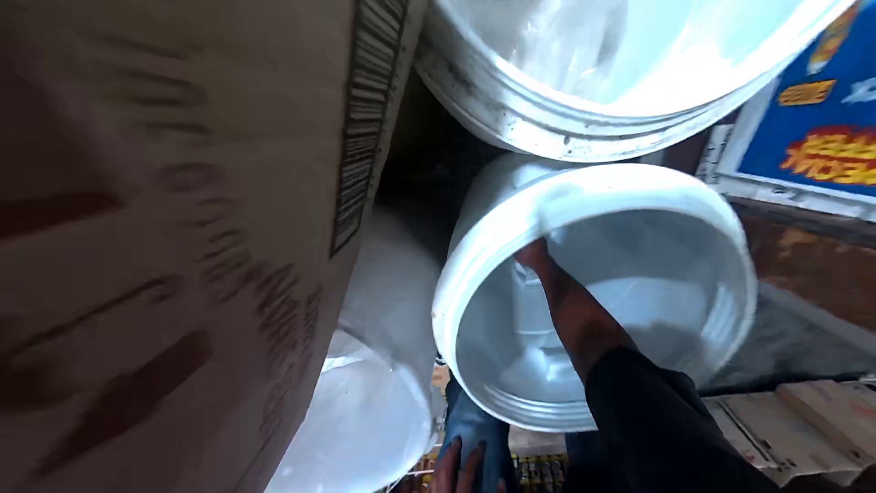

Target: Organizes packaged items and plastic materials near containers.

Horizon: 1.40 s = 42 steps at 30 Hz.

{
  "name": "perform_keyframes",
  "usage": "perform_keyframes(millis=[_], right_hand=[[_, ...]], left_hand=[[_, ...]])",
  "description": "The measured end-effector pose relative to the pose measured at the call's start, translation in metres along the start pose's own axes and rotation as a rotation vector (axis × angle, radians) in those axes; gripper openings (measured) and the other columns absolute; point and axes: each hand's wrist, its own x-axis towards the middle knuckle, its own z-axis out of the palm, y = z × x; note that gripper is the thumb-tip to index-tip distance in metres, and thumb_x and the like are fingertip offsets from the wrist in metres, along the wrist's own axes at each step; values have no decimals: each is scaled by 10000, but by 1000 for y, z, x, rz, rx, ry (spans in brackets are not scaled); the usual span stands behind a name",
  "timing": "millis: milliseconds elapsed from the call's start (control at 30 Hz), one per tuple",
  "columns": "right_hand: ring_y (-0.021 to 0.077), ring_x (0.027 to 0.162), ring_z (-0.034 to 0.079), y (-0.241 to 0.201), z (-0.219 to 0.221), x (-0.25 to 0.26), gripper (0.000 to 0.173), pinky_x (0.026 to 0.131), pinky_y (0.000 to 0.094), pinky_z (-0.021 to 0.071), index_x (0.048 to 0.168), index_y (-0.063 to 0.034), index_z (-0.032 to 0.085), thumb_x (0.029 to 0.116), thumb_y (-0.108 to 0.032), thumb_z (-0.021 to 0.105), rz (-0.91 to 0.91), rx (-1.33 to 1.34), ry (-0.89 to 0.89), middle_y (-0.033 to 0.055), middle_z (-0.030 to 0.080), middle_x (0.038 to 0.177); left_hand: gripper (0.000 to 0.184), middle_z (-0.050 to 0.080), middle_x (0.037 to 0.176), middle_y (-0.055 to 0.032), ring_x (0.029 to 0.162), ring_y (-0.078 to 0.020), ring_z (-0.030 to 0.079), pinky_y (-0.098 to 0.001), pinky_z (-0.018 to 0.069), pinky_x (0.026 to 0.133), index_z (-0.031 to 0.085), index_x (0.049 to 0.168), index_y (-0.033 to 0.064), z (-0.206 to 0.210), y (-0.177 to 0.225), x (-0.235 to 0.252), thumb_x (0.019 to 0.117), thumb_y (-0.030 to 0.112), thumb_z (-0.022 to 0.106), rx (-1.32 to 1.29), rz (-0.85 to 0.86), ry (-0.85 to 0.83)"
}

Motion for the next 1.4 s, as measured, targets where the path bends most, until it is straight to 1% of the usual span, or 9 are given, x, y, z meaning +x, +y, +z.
perform_keyframes(millis=[133, 200, 267, 333, 500, 633, 767, 1167, 1400], right_hand=[[366, 1210, 635, 22, -1, -56, 354, 1041, 611, 482, 1231, -46, 720, 1026, -307, 596, -146, 135, 157, 203, 690, 1248], [350, 1183, 645, 8, -34, -147, 359, 1056, 562, 479, 1245, 2, 703, 1038, -269, 590, -207, 213, 166, 218, 697, 1215], [264, 903, 682, 2, -59, -256, 305, 876, 469, 547, 1126, 43, 721, 1029, -212, 586, -332, 319, 220, 181, 719, 969], [71, 636, 591, 4, -78, -359, 226, 643, 292, 538, 927, 8, 705, 975, -148, 548, -496, 547, 259, 8, 640, 719], [-43, 563, 536, 3, -112, -543, 220, 543, 168, 468, 789, -184, 707, 936, -173, 544, -704, 990, 248, -139, 619, 653], [-5, 591, 574, -2, -124, -623, 163, 566, 191, 509, 867, -58, 678, 961, -103, 553, -839, 774, 687, -77, 630, 684], [-12, 566, 520, -15, -129, -672, 251, 549, 180, 471, 875, -42, 713, 874, -281, 789, -796, 591, 1008, -57, 617, 670], [22, 691, 622, -19, -129, -721, 208, 652, 211, 529, 1001, 5, 735, 1011, -74, 543, -930, 669, 890, 13, 706, 811], [52, 697, 657, -18, -130, -718, 33, 674, 223, 561, 868, -16, 755, 861, -28, 726, -949, 793, 1065, 32, 728, 786]], left_hand=[[351, 652, 1345, -178, 1254, -369, 612, -565, 477, 1059, 753, 1187, 90, 0, -6, 4, 958, 312, 610, -206, 189, 125], [340, 676, 1317, -151, 1243, -288, 638, -460, 515, 1068, 754, 1174, 61, -19, 14, 24, 995, 280, 564, -362, 385, 231], [425, 623, 1388, -185, 1310, -289, 589, -462, 490, 1102, 699, 1261, 28, -68, 56, 51, 1003, 351, 600, -517, 512, 217], [654, 534, 1494, -179, 1392, -278, 510, -477, 443, 1140, 575, 1424, 30, -122, 103, 77, 950, 472, 658, -697, 555, 52], [630, 681, 1271, -34, 1116, -117, 667, -346, 566, 972, 515, 1441, 71, -193, 190, 38, 915, 369, 693, -1193, 811, -699], [377, 735, 1105, -67, 975, -151, 721, -343, 613, 890, 611, 1288, 14, -221, 224, -51, 962, 196, 667, -1272, 813, -527], [303, 757, 1024, -64, 897, -152, 739, -336, 635, 822, 657, 1218, 9, -254, 242, -113, 949, 144, 691, -1121, 899, -269], [284, 729, 970, -36, 857, -115, 717, -304, 617, 807, 632, 1223, 25, -284, 255, -140, 1079, 218, 481, -934, 1063, -112], [286, 722, 987, -55, 864, -137, 716, -309, 615, 802, 608, 1251, 20, -283, 259, -139, 1072, 207, 485, -996, 1086, -126]])
